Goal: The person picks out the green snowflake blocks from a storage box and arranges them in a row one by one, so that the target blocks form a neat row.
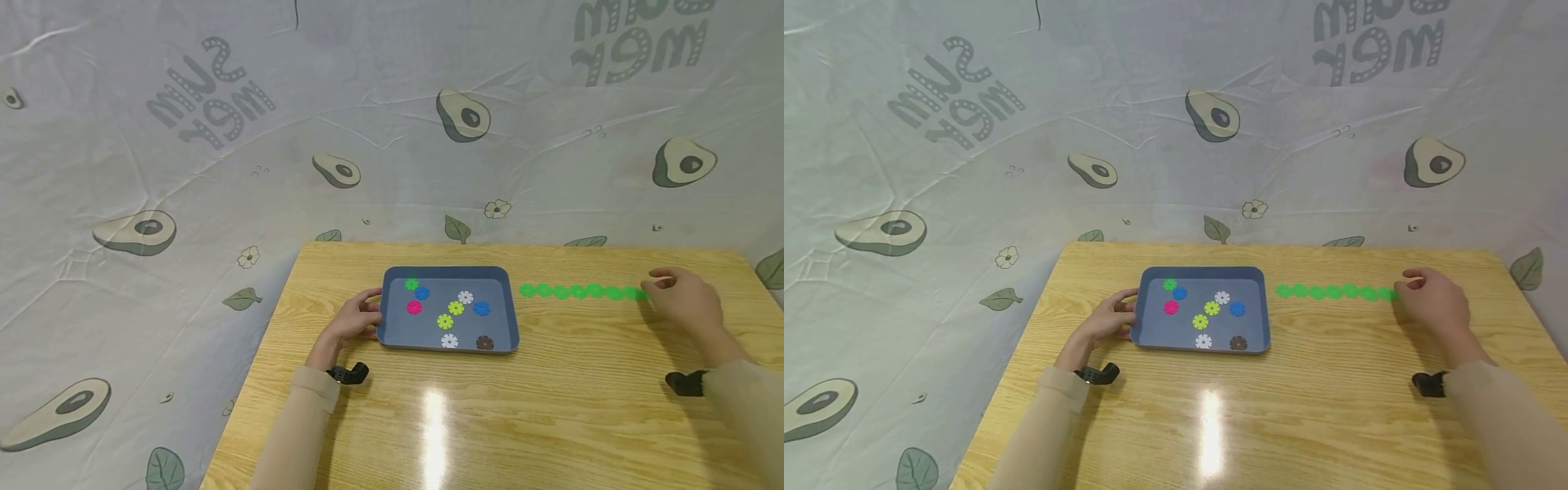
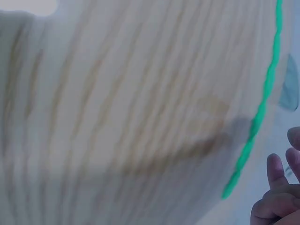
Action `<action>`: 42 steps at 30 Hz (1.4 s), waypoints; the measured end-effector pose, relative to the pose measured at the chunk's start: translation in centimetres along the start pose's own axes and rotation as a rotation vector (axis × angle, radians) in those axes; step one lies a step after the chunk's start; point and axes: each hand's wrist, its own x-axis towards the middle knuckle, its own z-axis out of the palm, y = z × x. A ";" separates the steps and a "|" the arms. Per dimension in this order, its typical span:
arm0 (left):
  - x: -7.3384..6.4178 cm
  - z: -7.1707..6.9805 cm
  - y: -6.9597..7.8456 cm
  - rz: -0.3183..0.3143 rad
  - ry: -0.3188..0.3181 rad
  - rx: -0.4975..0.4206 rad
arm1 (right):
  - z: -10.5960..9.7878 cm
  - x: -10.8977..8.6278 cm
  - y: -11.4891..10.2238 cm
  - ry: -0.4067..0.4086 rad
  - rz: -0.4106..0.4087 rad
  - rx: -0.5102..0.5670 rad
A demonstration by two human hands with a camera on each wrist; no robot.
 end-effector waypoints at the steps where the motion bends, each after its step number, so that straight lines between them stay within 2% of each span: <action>1: 0.0 0.0 0.0 0.000 0.000 -0.001 | 0.1 0.1 -0.4 -0.008 -0.012 -0.006; 8: 0.1 0.0 -0.2 -0.004 0.004 0.005 | 1.4 0.9 -4.5 -0.039 -0.098 -0.032; 17: 0.1 0.0 -0.1 -0.002 -0.001 -0.004 | 3.8 1.4 -11.2 -0.090 -0.201 -0.014; 33: -0.1 -0.1 -0.1 0.009 -0.003 0.010 | 9.8 1.8 -23.9 -0.181 -0.354 -0.017; 37: 0.0 -0.2 -0.1 0.012 -0.008 0.010 | 10.9 1.9 -26.2 -0.207 -0.396 -0.042; 42: 0.0 -0.2 -0.1 0.014 -0.006 0.012 | 12.1 2.3 -28.0 -0.222 -0.427 -0.066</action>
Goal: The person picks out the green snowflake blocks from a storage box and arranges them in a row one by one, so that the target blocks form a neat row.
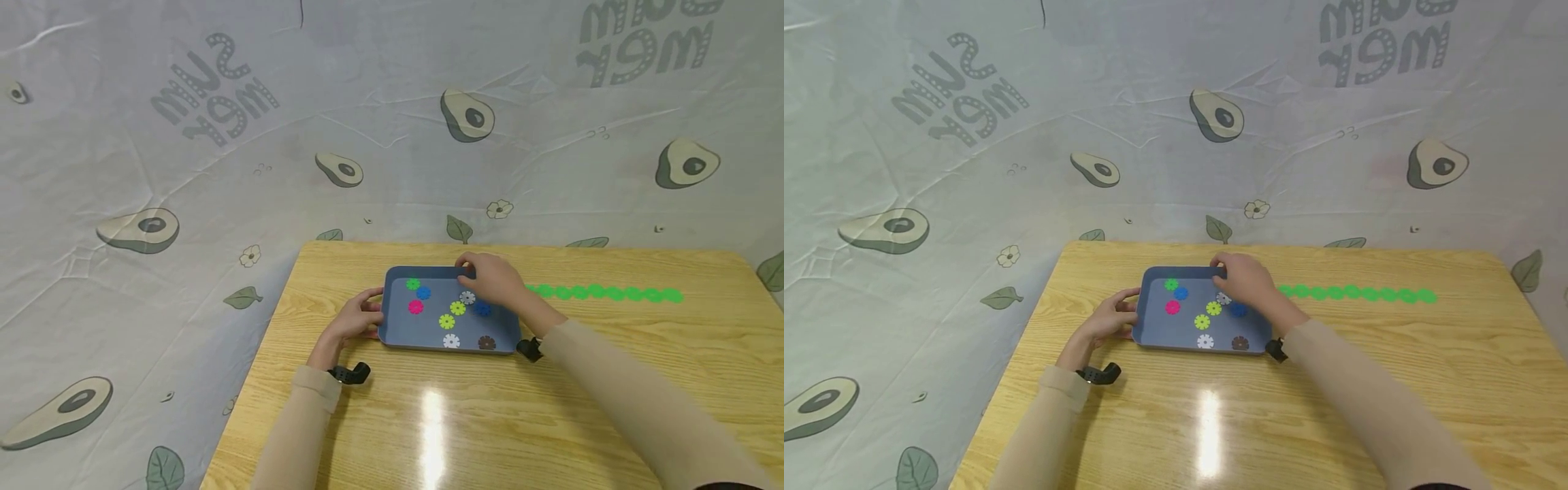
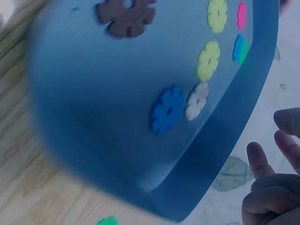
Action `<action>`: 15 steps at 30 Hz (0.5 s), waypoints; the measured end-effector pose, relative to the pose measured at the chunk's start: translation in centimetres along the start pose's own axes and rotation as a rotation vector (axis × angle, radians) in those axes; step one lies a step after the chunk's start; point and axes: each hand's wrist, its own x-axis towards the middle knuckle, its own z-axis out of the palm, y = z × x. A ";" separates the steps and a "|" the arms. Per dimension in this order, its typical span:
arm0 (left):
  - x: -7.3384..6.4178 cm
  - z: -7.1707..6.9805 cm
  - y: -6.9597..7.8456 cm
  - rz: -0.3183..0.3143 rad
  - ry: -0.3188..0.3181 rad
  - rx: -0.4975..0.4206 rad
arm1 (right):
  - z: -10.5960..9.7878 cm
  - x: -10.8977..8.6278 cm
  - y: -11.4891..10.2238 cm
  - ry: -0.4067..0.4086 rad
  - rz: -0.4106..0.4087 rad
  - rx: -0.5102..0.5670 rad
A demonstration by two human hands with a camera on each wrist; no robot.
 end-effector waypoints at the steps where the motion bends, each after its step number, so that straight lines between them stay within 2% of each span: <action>1: 0.0 0.0 0.0 0.000 0.000 -0.001 | 0.2 0.3 -0.2 -0.005 -0.006 -0.003; 6: -0.1 0.0 0.1 -0.002 -0.002 -0.006 | 1.2 1.5 -1.5 -0.039 -0.019 -0.001; 15: -0.3 0.0 0.2 -0.005 -0.005 -0.013 | 3.6 3.4 -3.4 -0.101 0.031 -0.021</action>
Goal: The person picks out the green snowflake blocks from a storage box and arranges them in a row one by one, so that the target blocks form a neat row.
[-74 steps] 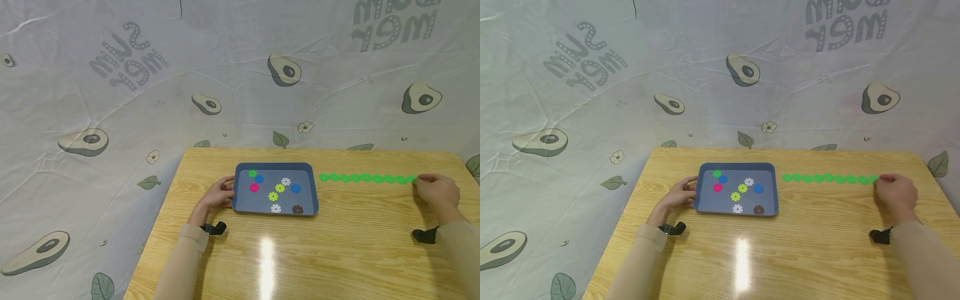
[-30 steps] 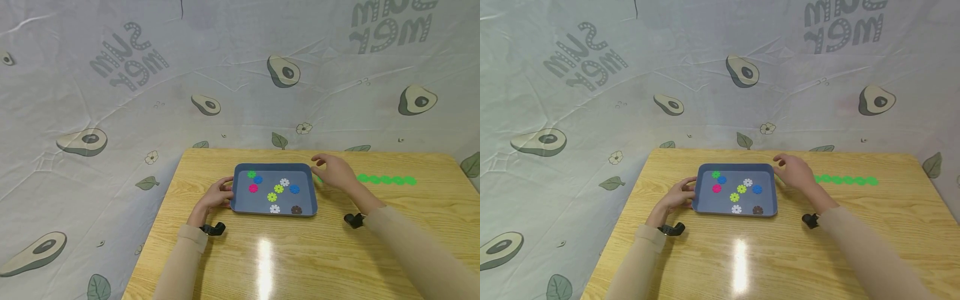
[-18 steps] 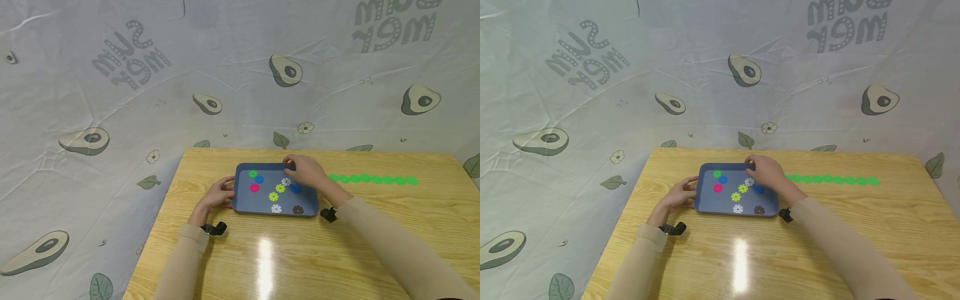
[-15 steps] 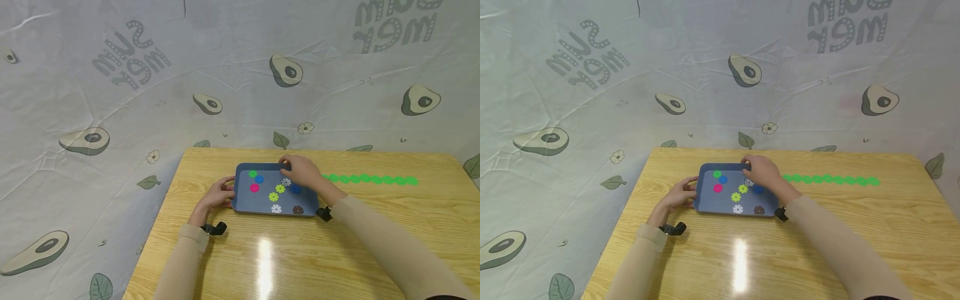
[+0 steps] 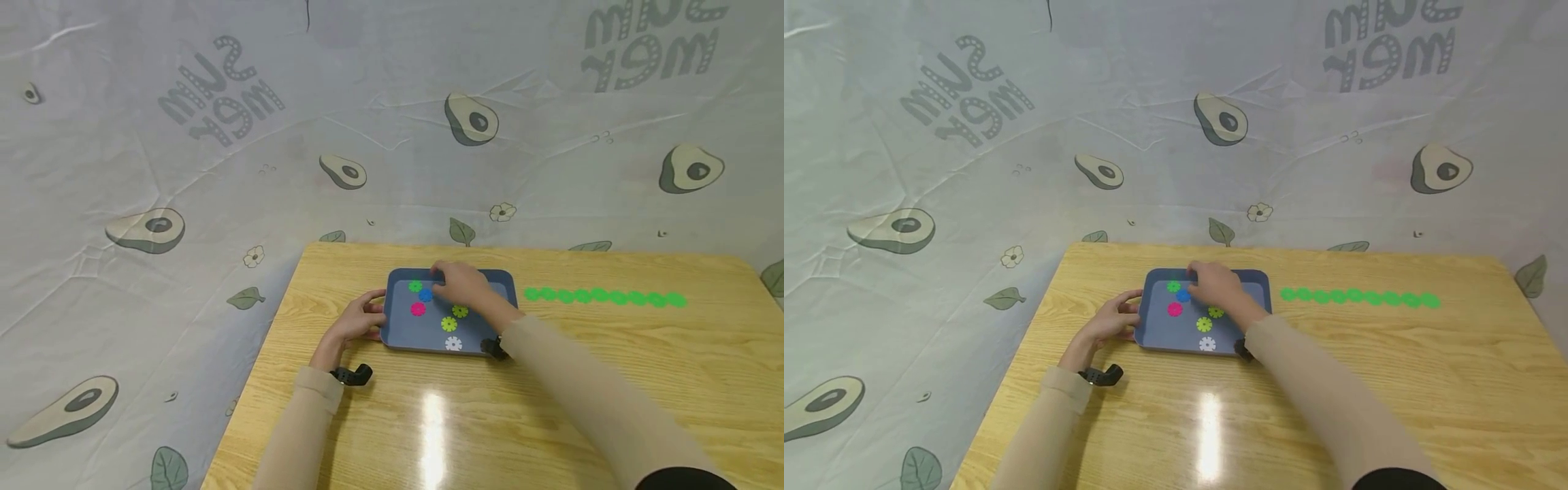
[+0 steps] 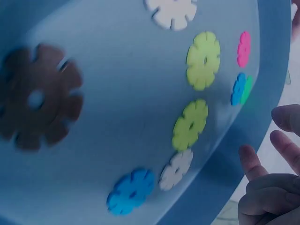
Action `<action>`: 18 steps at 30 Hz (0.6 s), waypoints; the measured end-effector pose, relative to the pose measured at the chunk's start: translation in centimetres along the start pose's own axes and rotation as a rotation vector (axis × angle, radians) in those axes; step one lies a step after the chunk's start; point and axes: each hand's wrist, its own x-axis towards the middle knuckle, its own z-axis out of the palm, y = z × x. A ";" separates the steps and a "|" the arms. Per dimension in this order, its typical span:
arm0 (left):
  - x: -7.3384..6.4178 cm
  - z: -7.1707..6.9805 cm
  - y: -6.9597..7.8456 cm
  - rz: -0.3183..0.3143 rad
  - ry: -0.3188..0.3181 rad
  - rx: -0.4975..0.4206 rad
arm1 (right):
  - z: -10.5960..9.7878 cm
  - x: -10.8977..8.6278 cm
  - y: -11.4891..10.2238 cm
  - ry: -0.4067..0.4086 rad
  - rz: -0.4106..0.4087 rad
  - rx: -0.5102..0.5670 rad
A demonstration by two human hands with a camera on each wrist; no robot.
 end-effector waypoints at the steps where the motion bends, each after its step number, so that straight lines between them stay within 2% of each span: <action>1: 0.0 0.0 0.0 0.000 0.000 0.002 | 0.2 0.2 -0.2 -0.008 0.002 -0.001; 10: 0.1 0.0 -0.1 0.002 -0.008 -0.018 | 2.2 1.8 -2.4 -0.030 0.038 -0.048; 18: 0.0 -0.1 0.0 0.006 -0.019 -0.023 | 3.5 2.8 -3.5 -0.031 0.065 -0.083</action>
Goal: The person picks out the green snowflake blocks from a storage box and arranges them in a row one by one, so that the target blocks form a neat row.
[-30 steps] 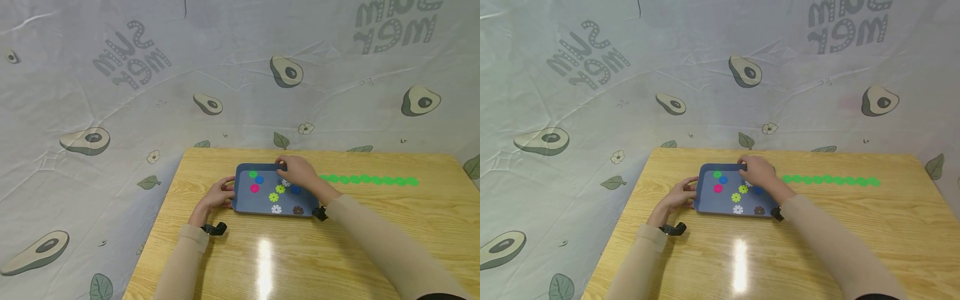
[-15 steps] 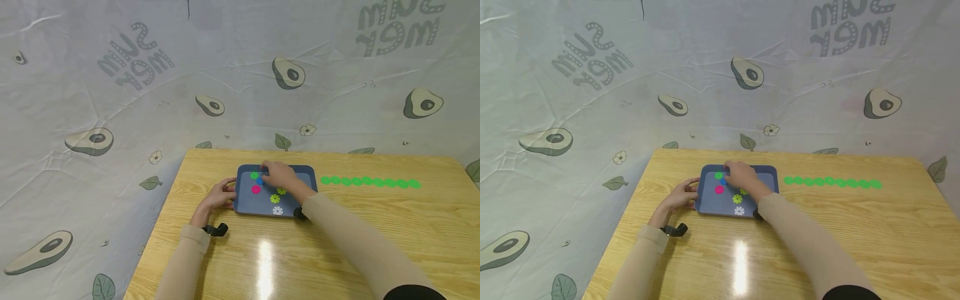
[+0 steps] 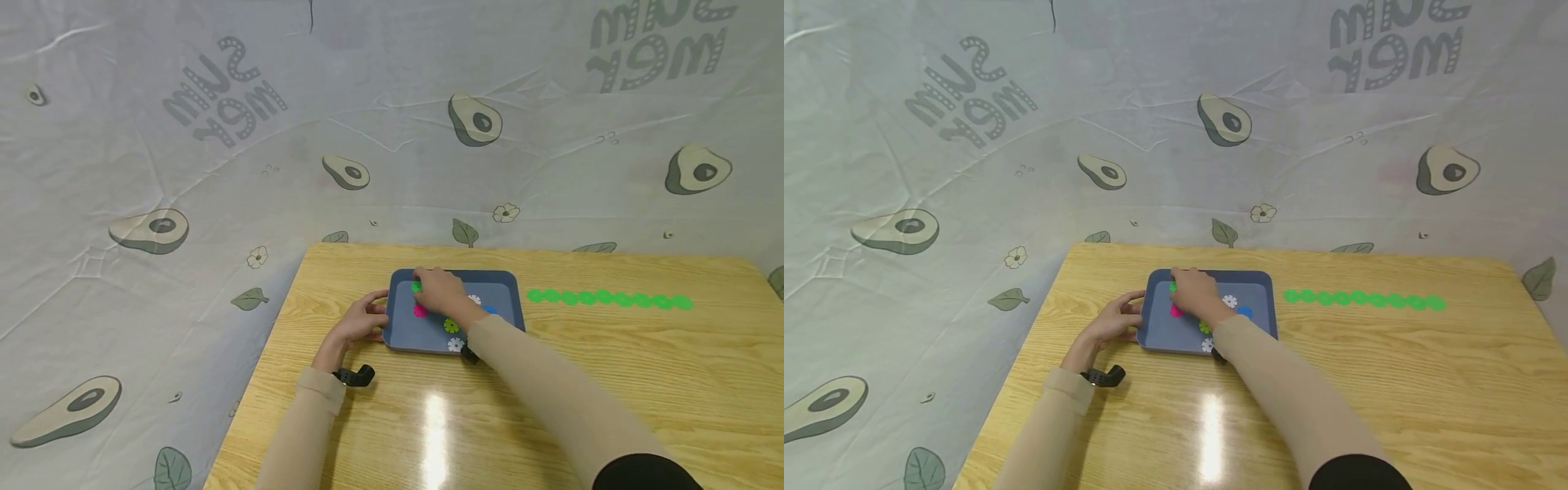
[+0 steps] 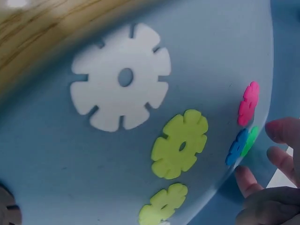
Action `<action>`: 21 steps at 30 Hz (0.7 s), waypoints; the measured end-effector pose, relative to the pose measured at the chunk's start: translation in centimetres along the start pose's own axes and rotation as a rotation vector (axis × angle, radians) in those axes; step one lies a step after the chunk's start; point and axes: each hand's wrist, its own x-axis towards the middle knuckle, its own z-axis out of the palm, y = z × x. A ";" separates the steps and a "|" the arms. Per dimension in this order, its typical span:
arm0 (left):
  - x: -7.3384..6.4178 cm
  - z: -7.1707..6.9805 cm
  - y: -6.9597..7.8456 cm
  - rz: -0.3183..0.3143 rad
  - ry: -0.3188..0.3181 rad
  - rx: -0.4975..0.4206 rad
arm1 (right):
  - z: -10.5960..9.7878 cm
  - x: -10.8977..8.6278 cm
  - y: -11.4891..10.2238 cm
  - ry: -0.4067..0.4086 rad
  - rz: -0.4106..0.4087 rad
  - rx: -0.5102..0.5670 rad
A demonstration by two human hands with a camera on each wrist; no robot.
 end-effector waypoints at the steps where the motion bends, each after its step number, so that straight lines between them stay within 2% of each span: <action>1: 0.0 0.0 0.0 -0.002 0.001 -0.002 | 0.0 0.0 -0.2 -0.001 0.007 -0.009; 8: 0.1 0.1 0.0 -0.004 -0.002 -0.007 | 0.2 0.7 -0.6 -0.038 0.038 -0.055; 21: 0.0 0.0 0.1 0.000 -0.001 -0.015 | 0.9 1.6 -1.1 -0.058 0.056 -0.131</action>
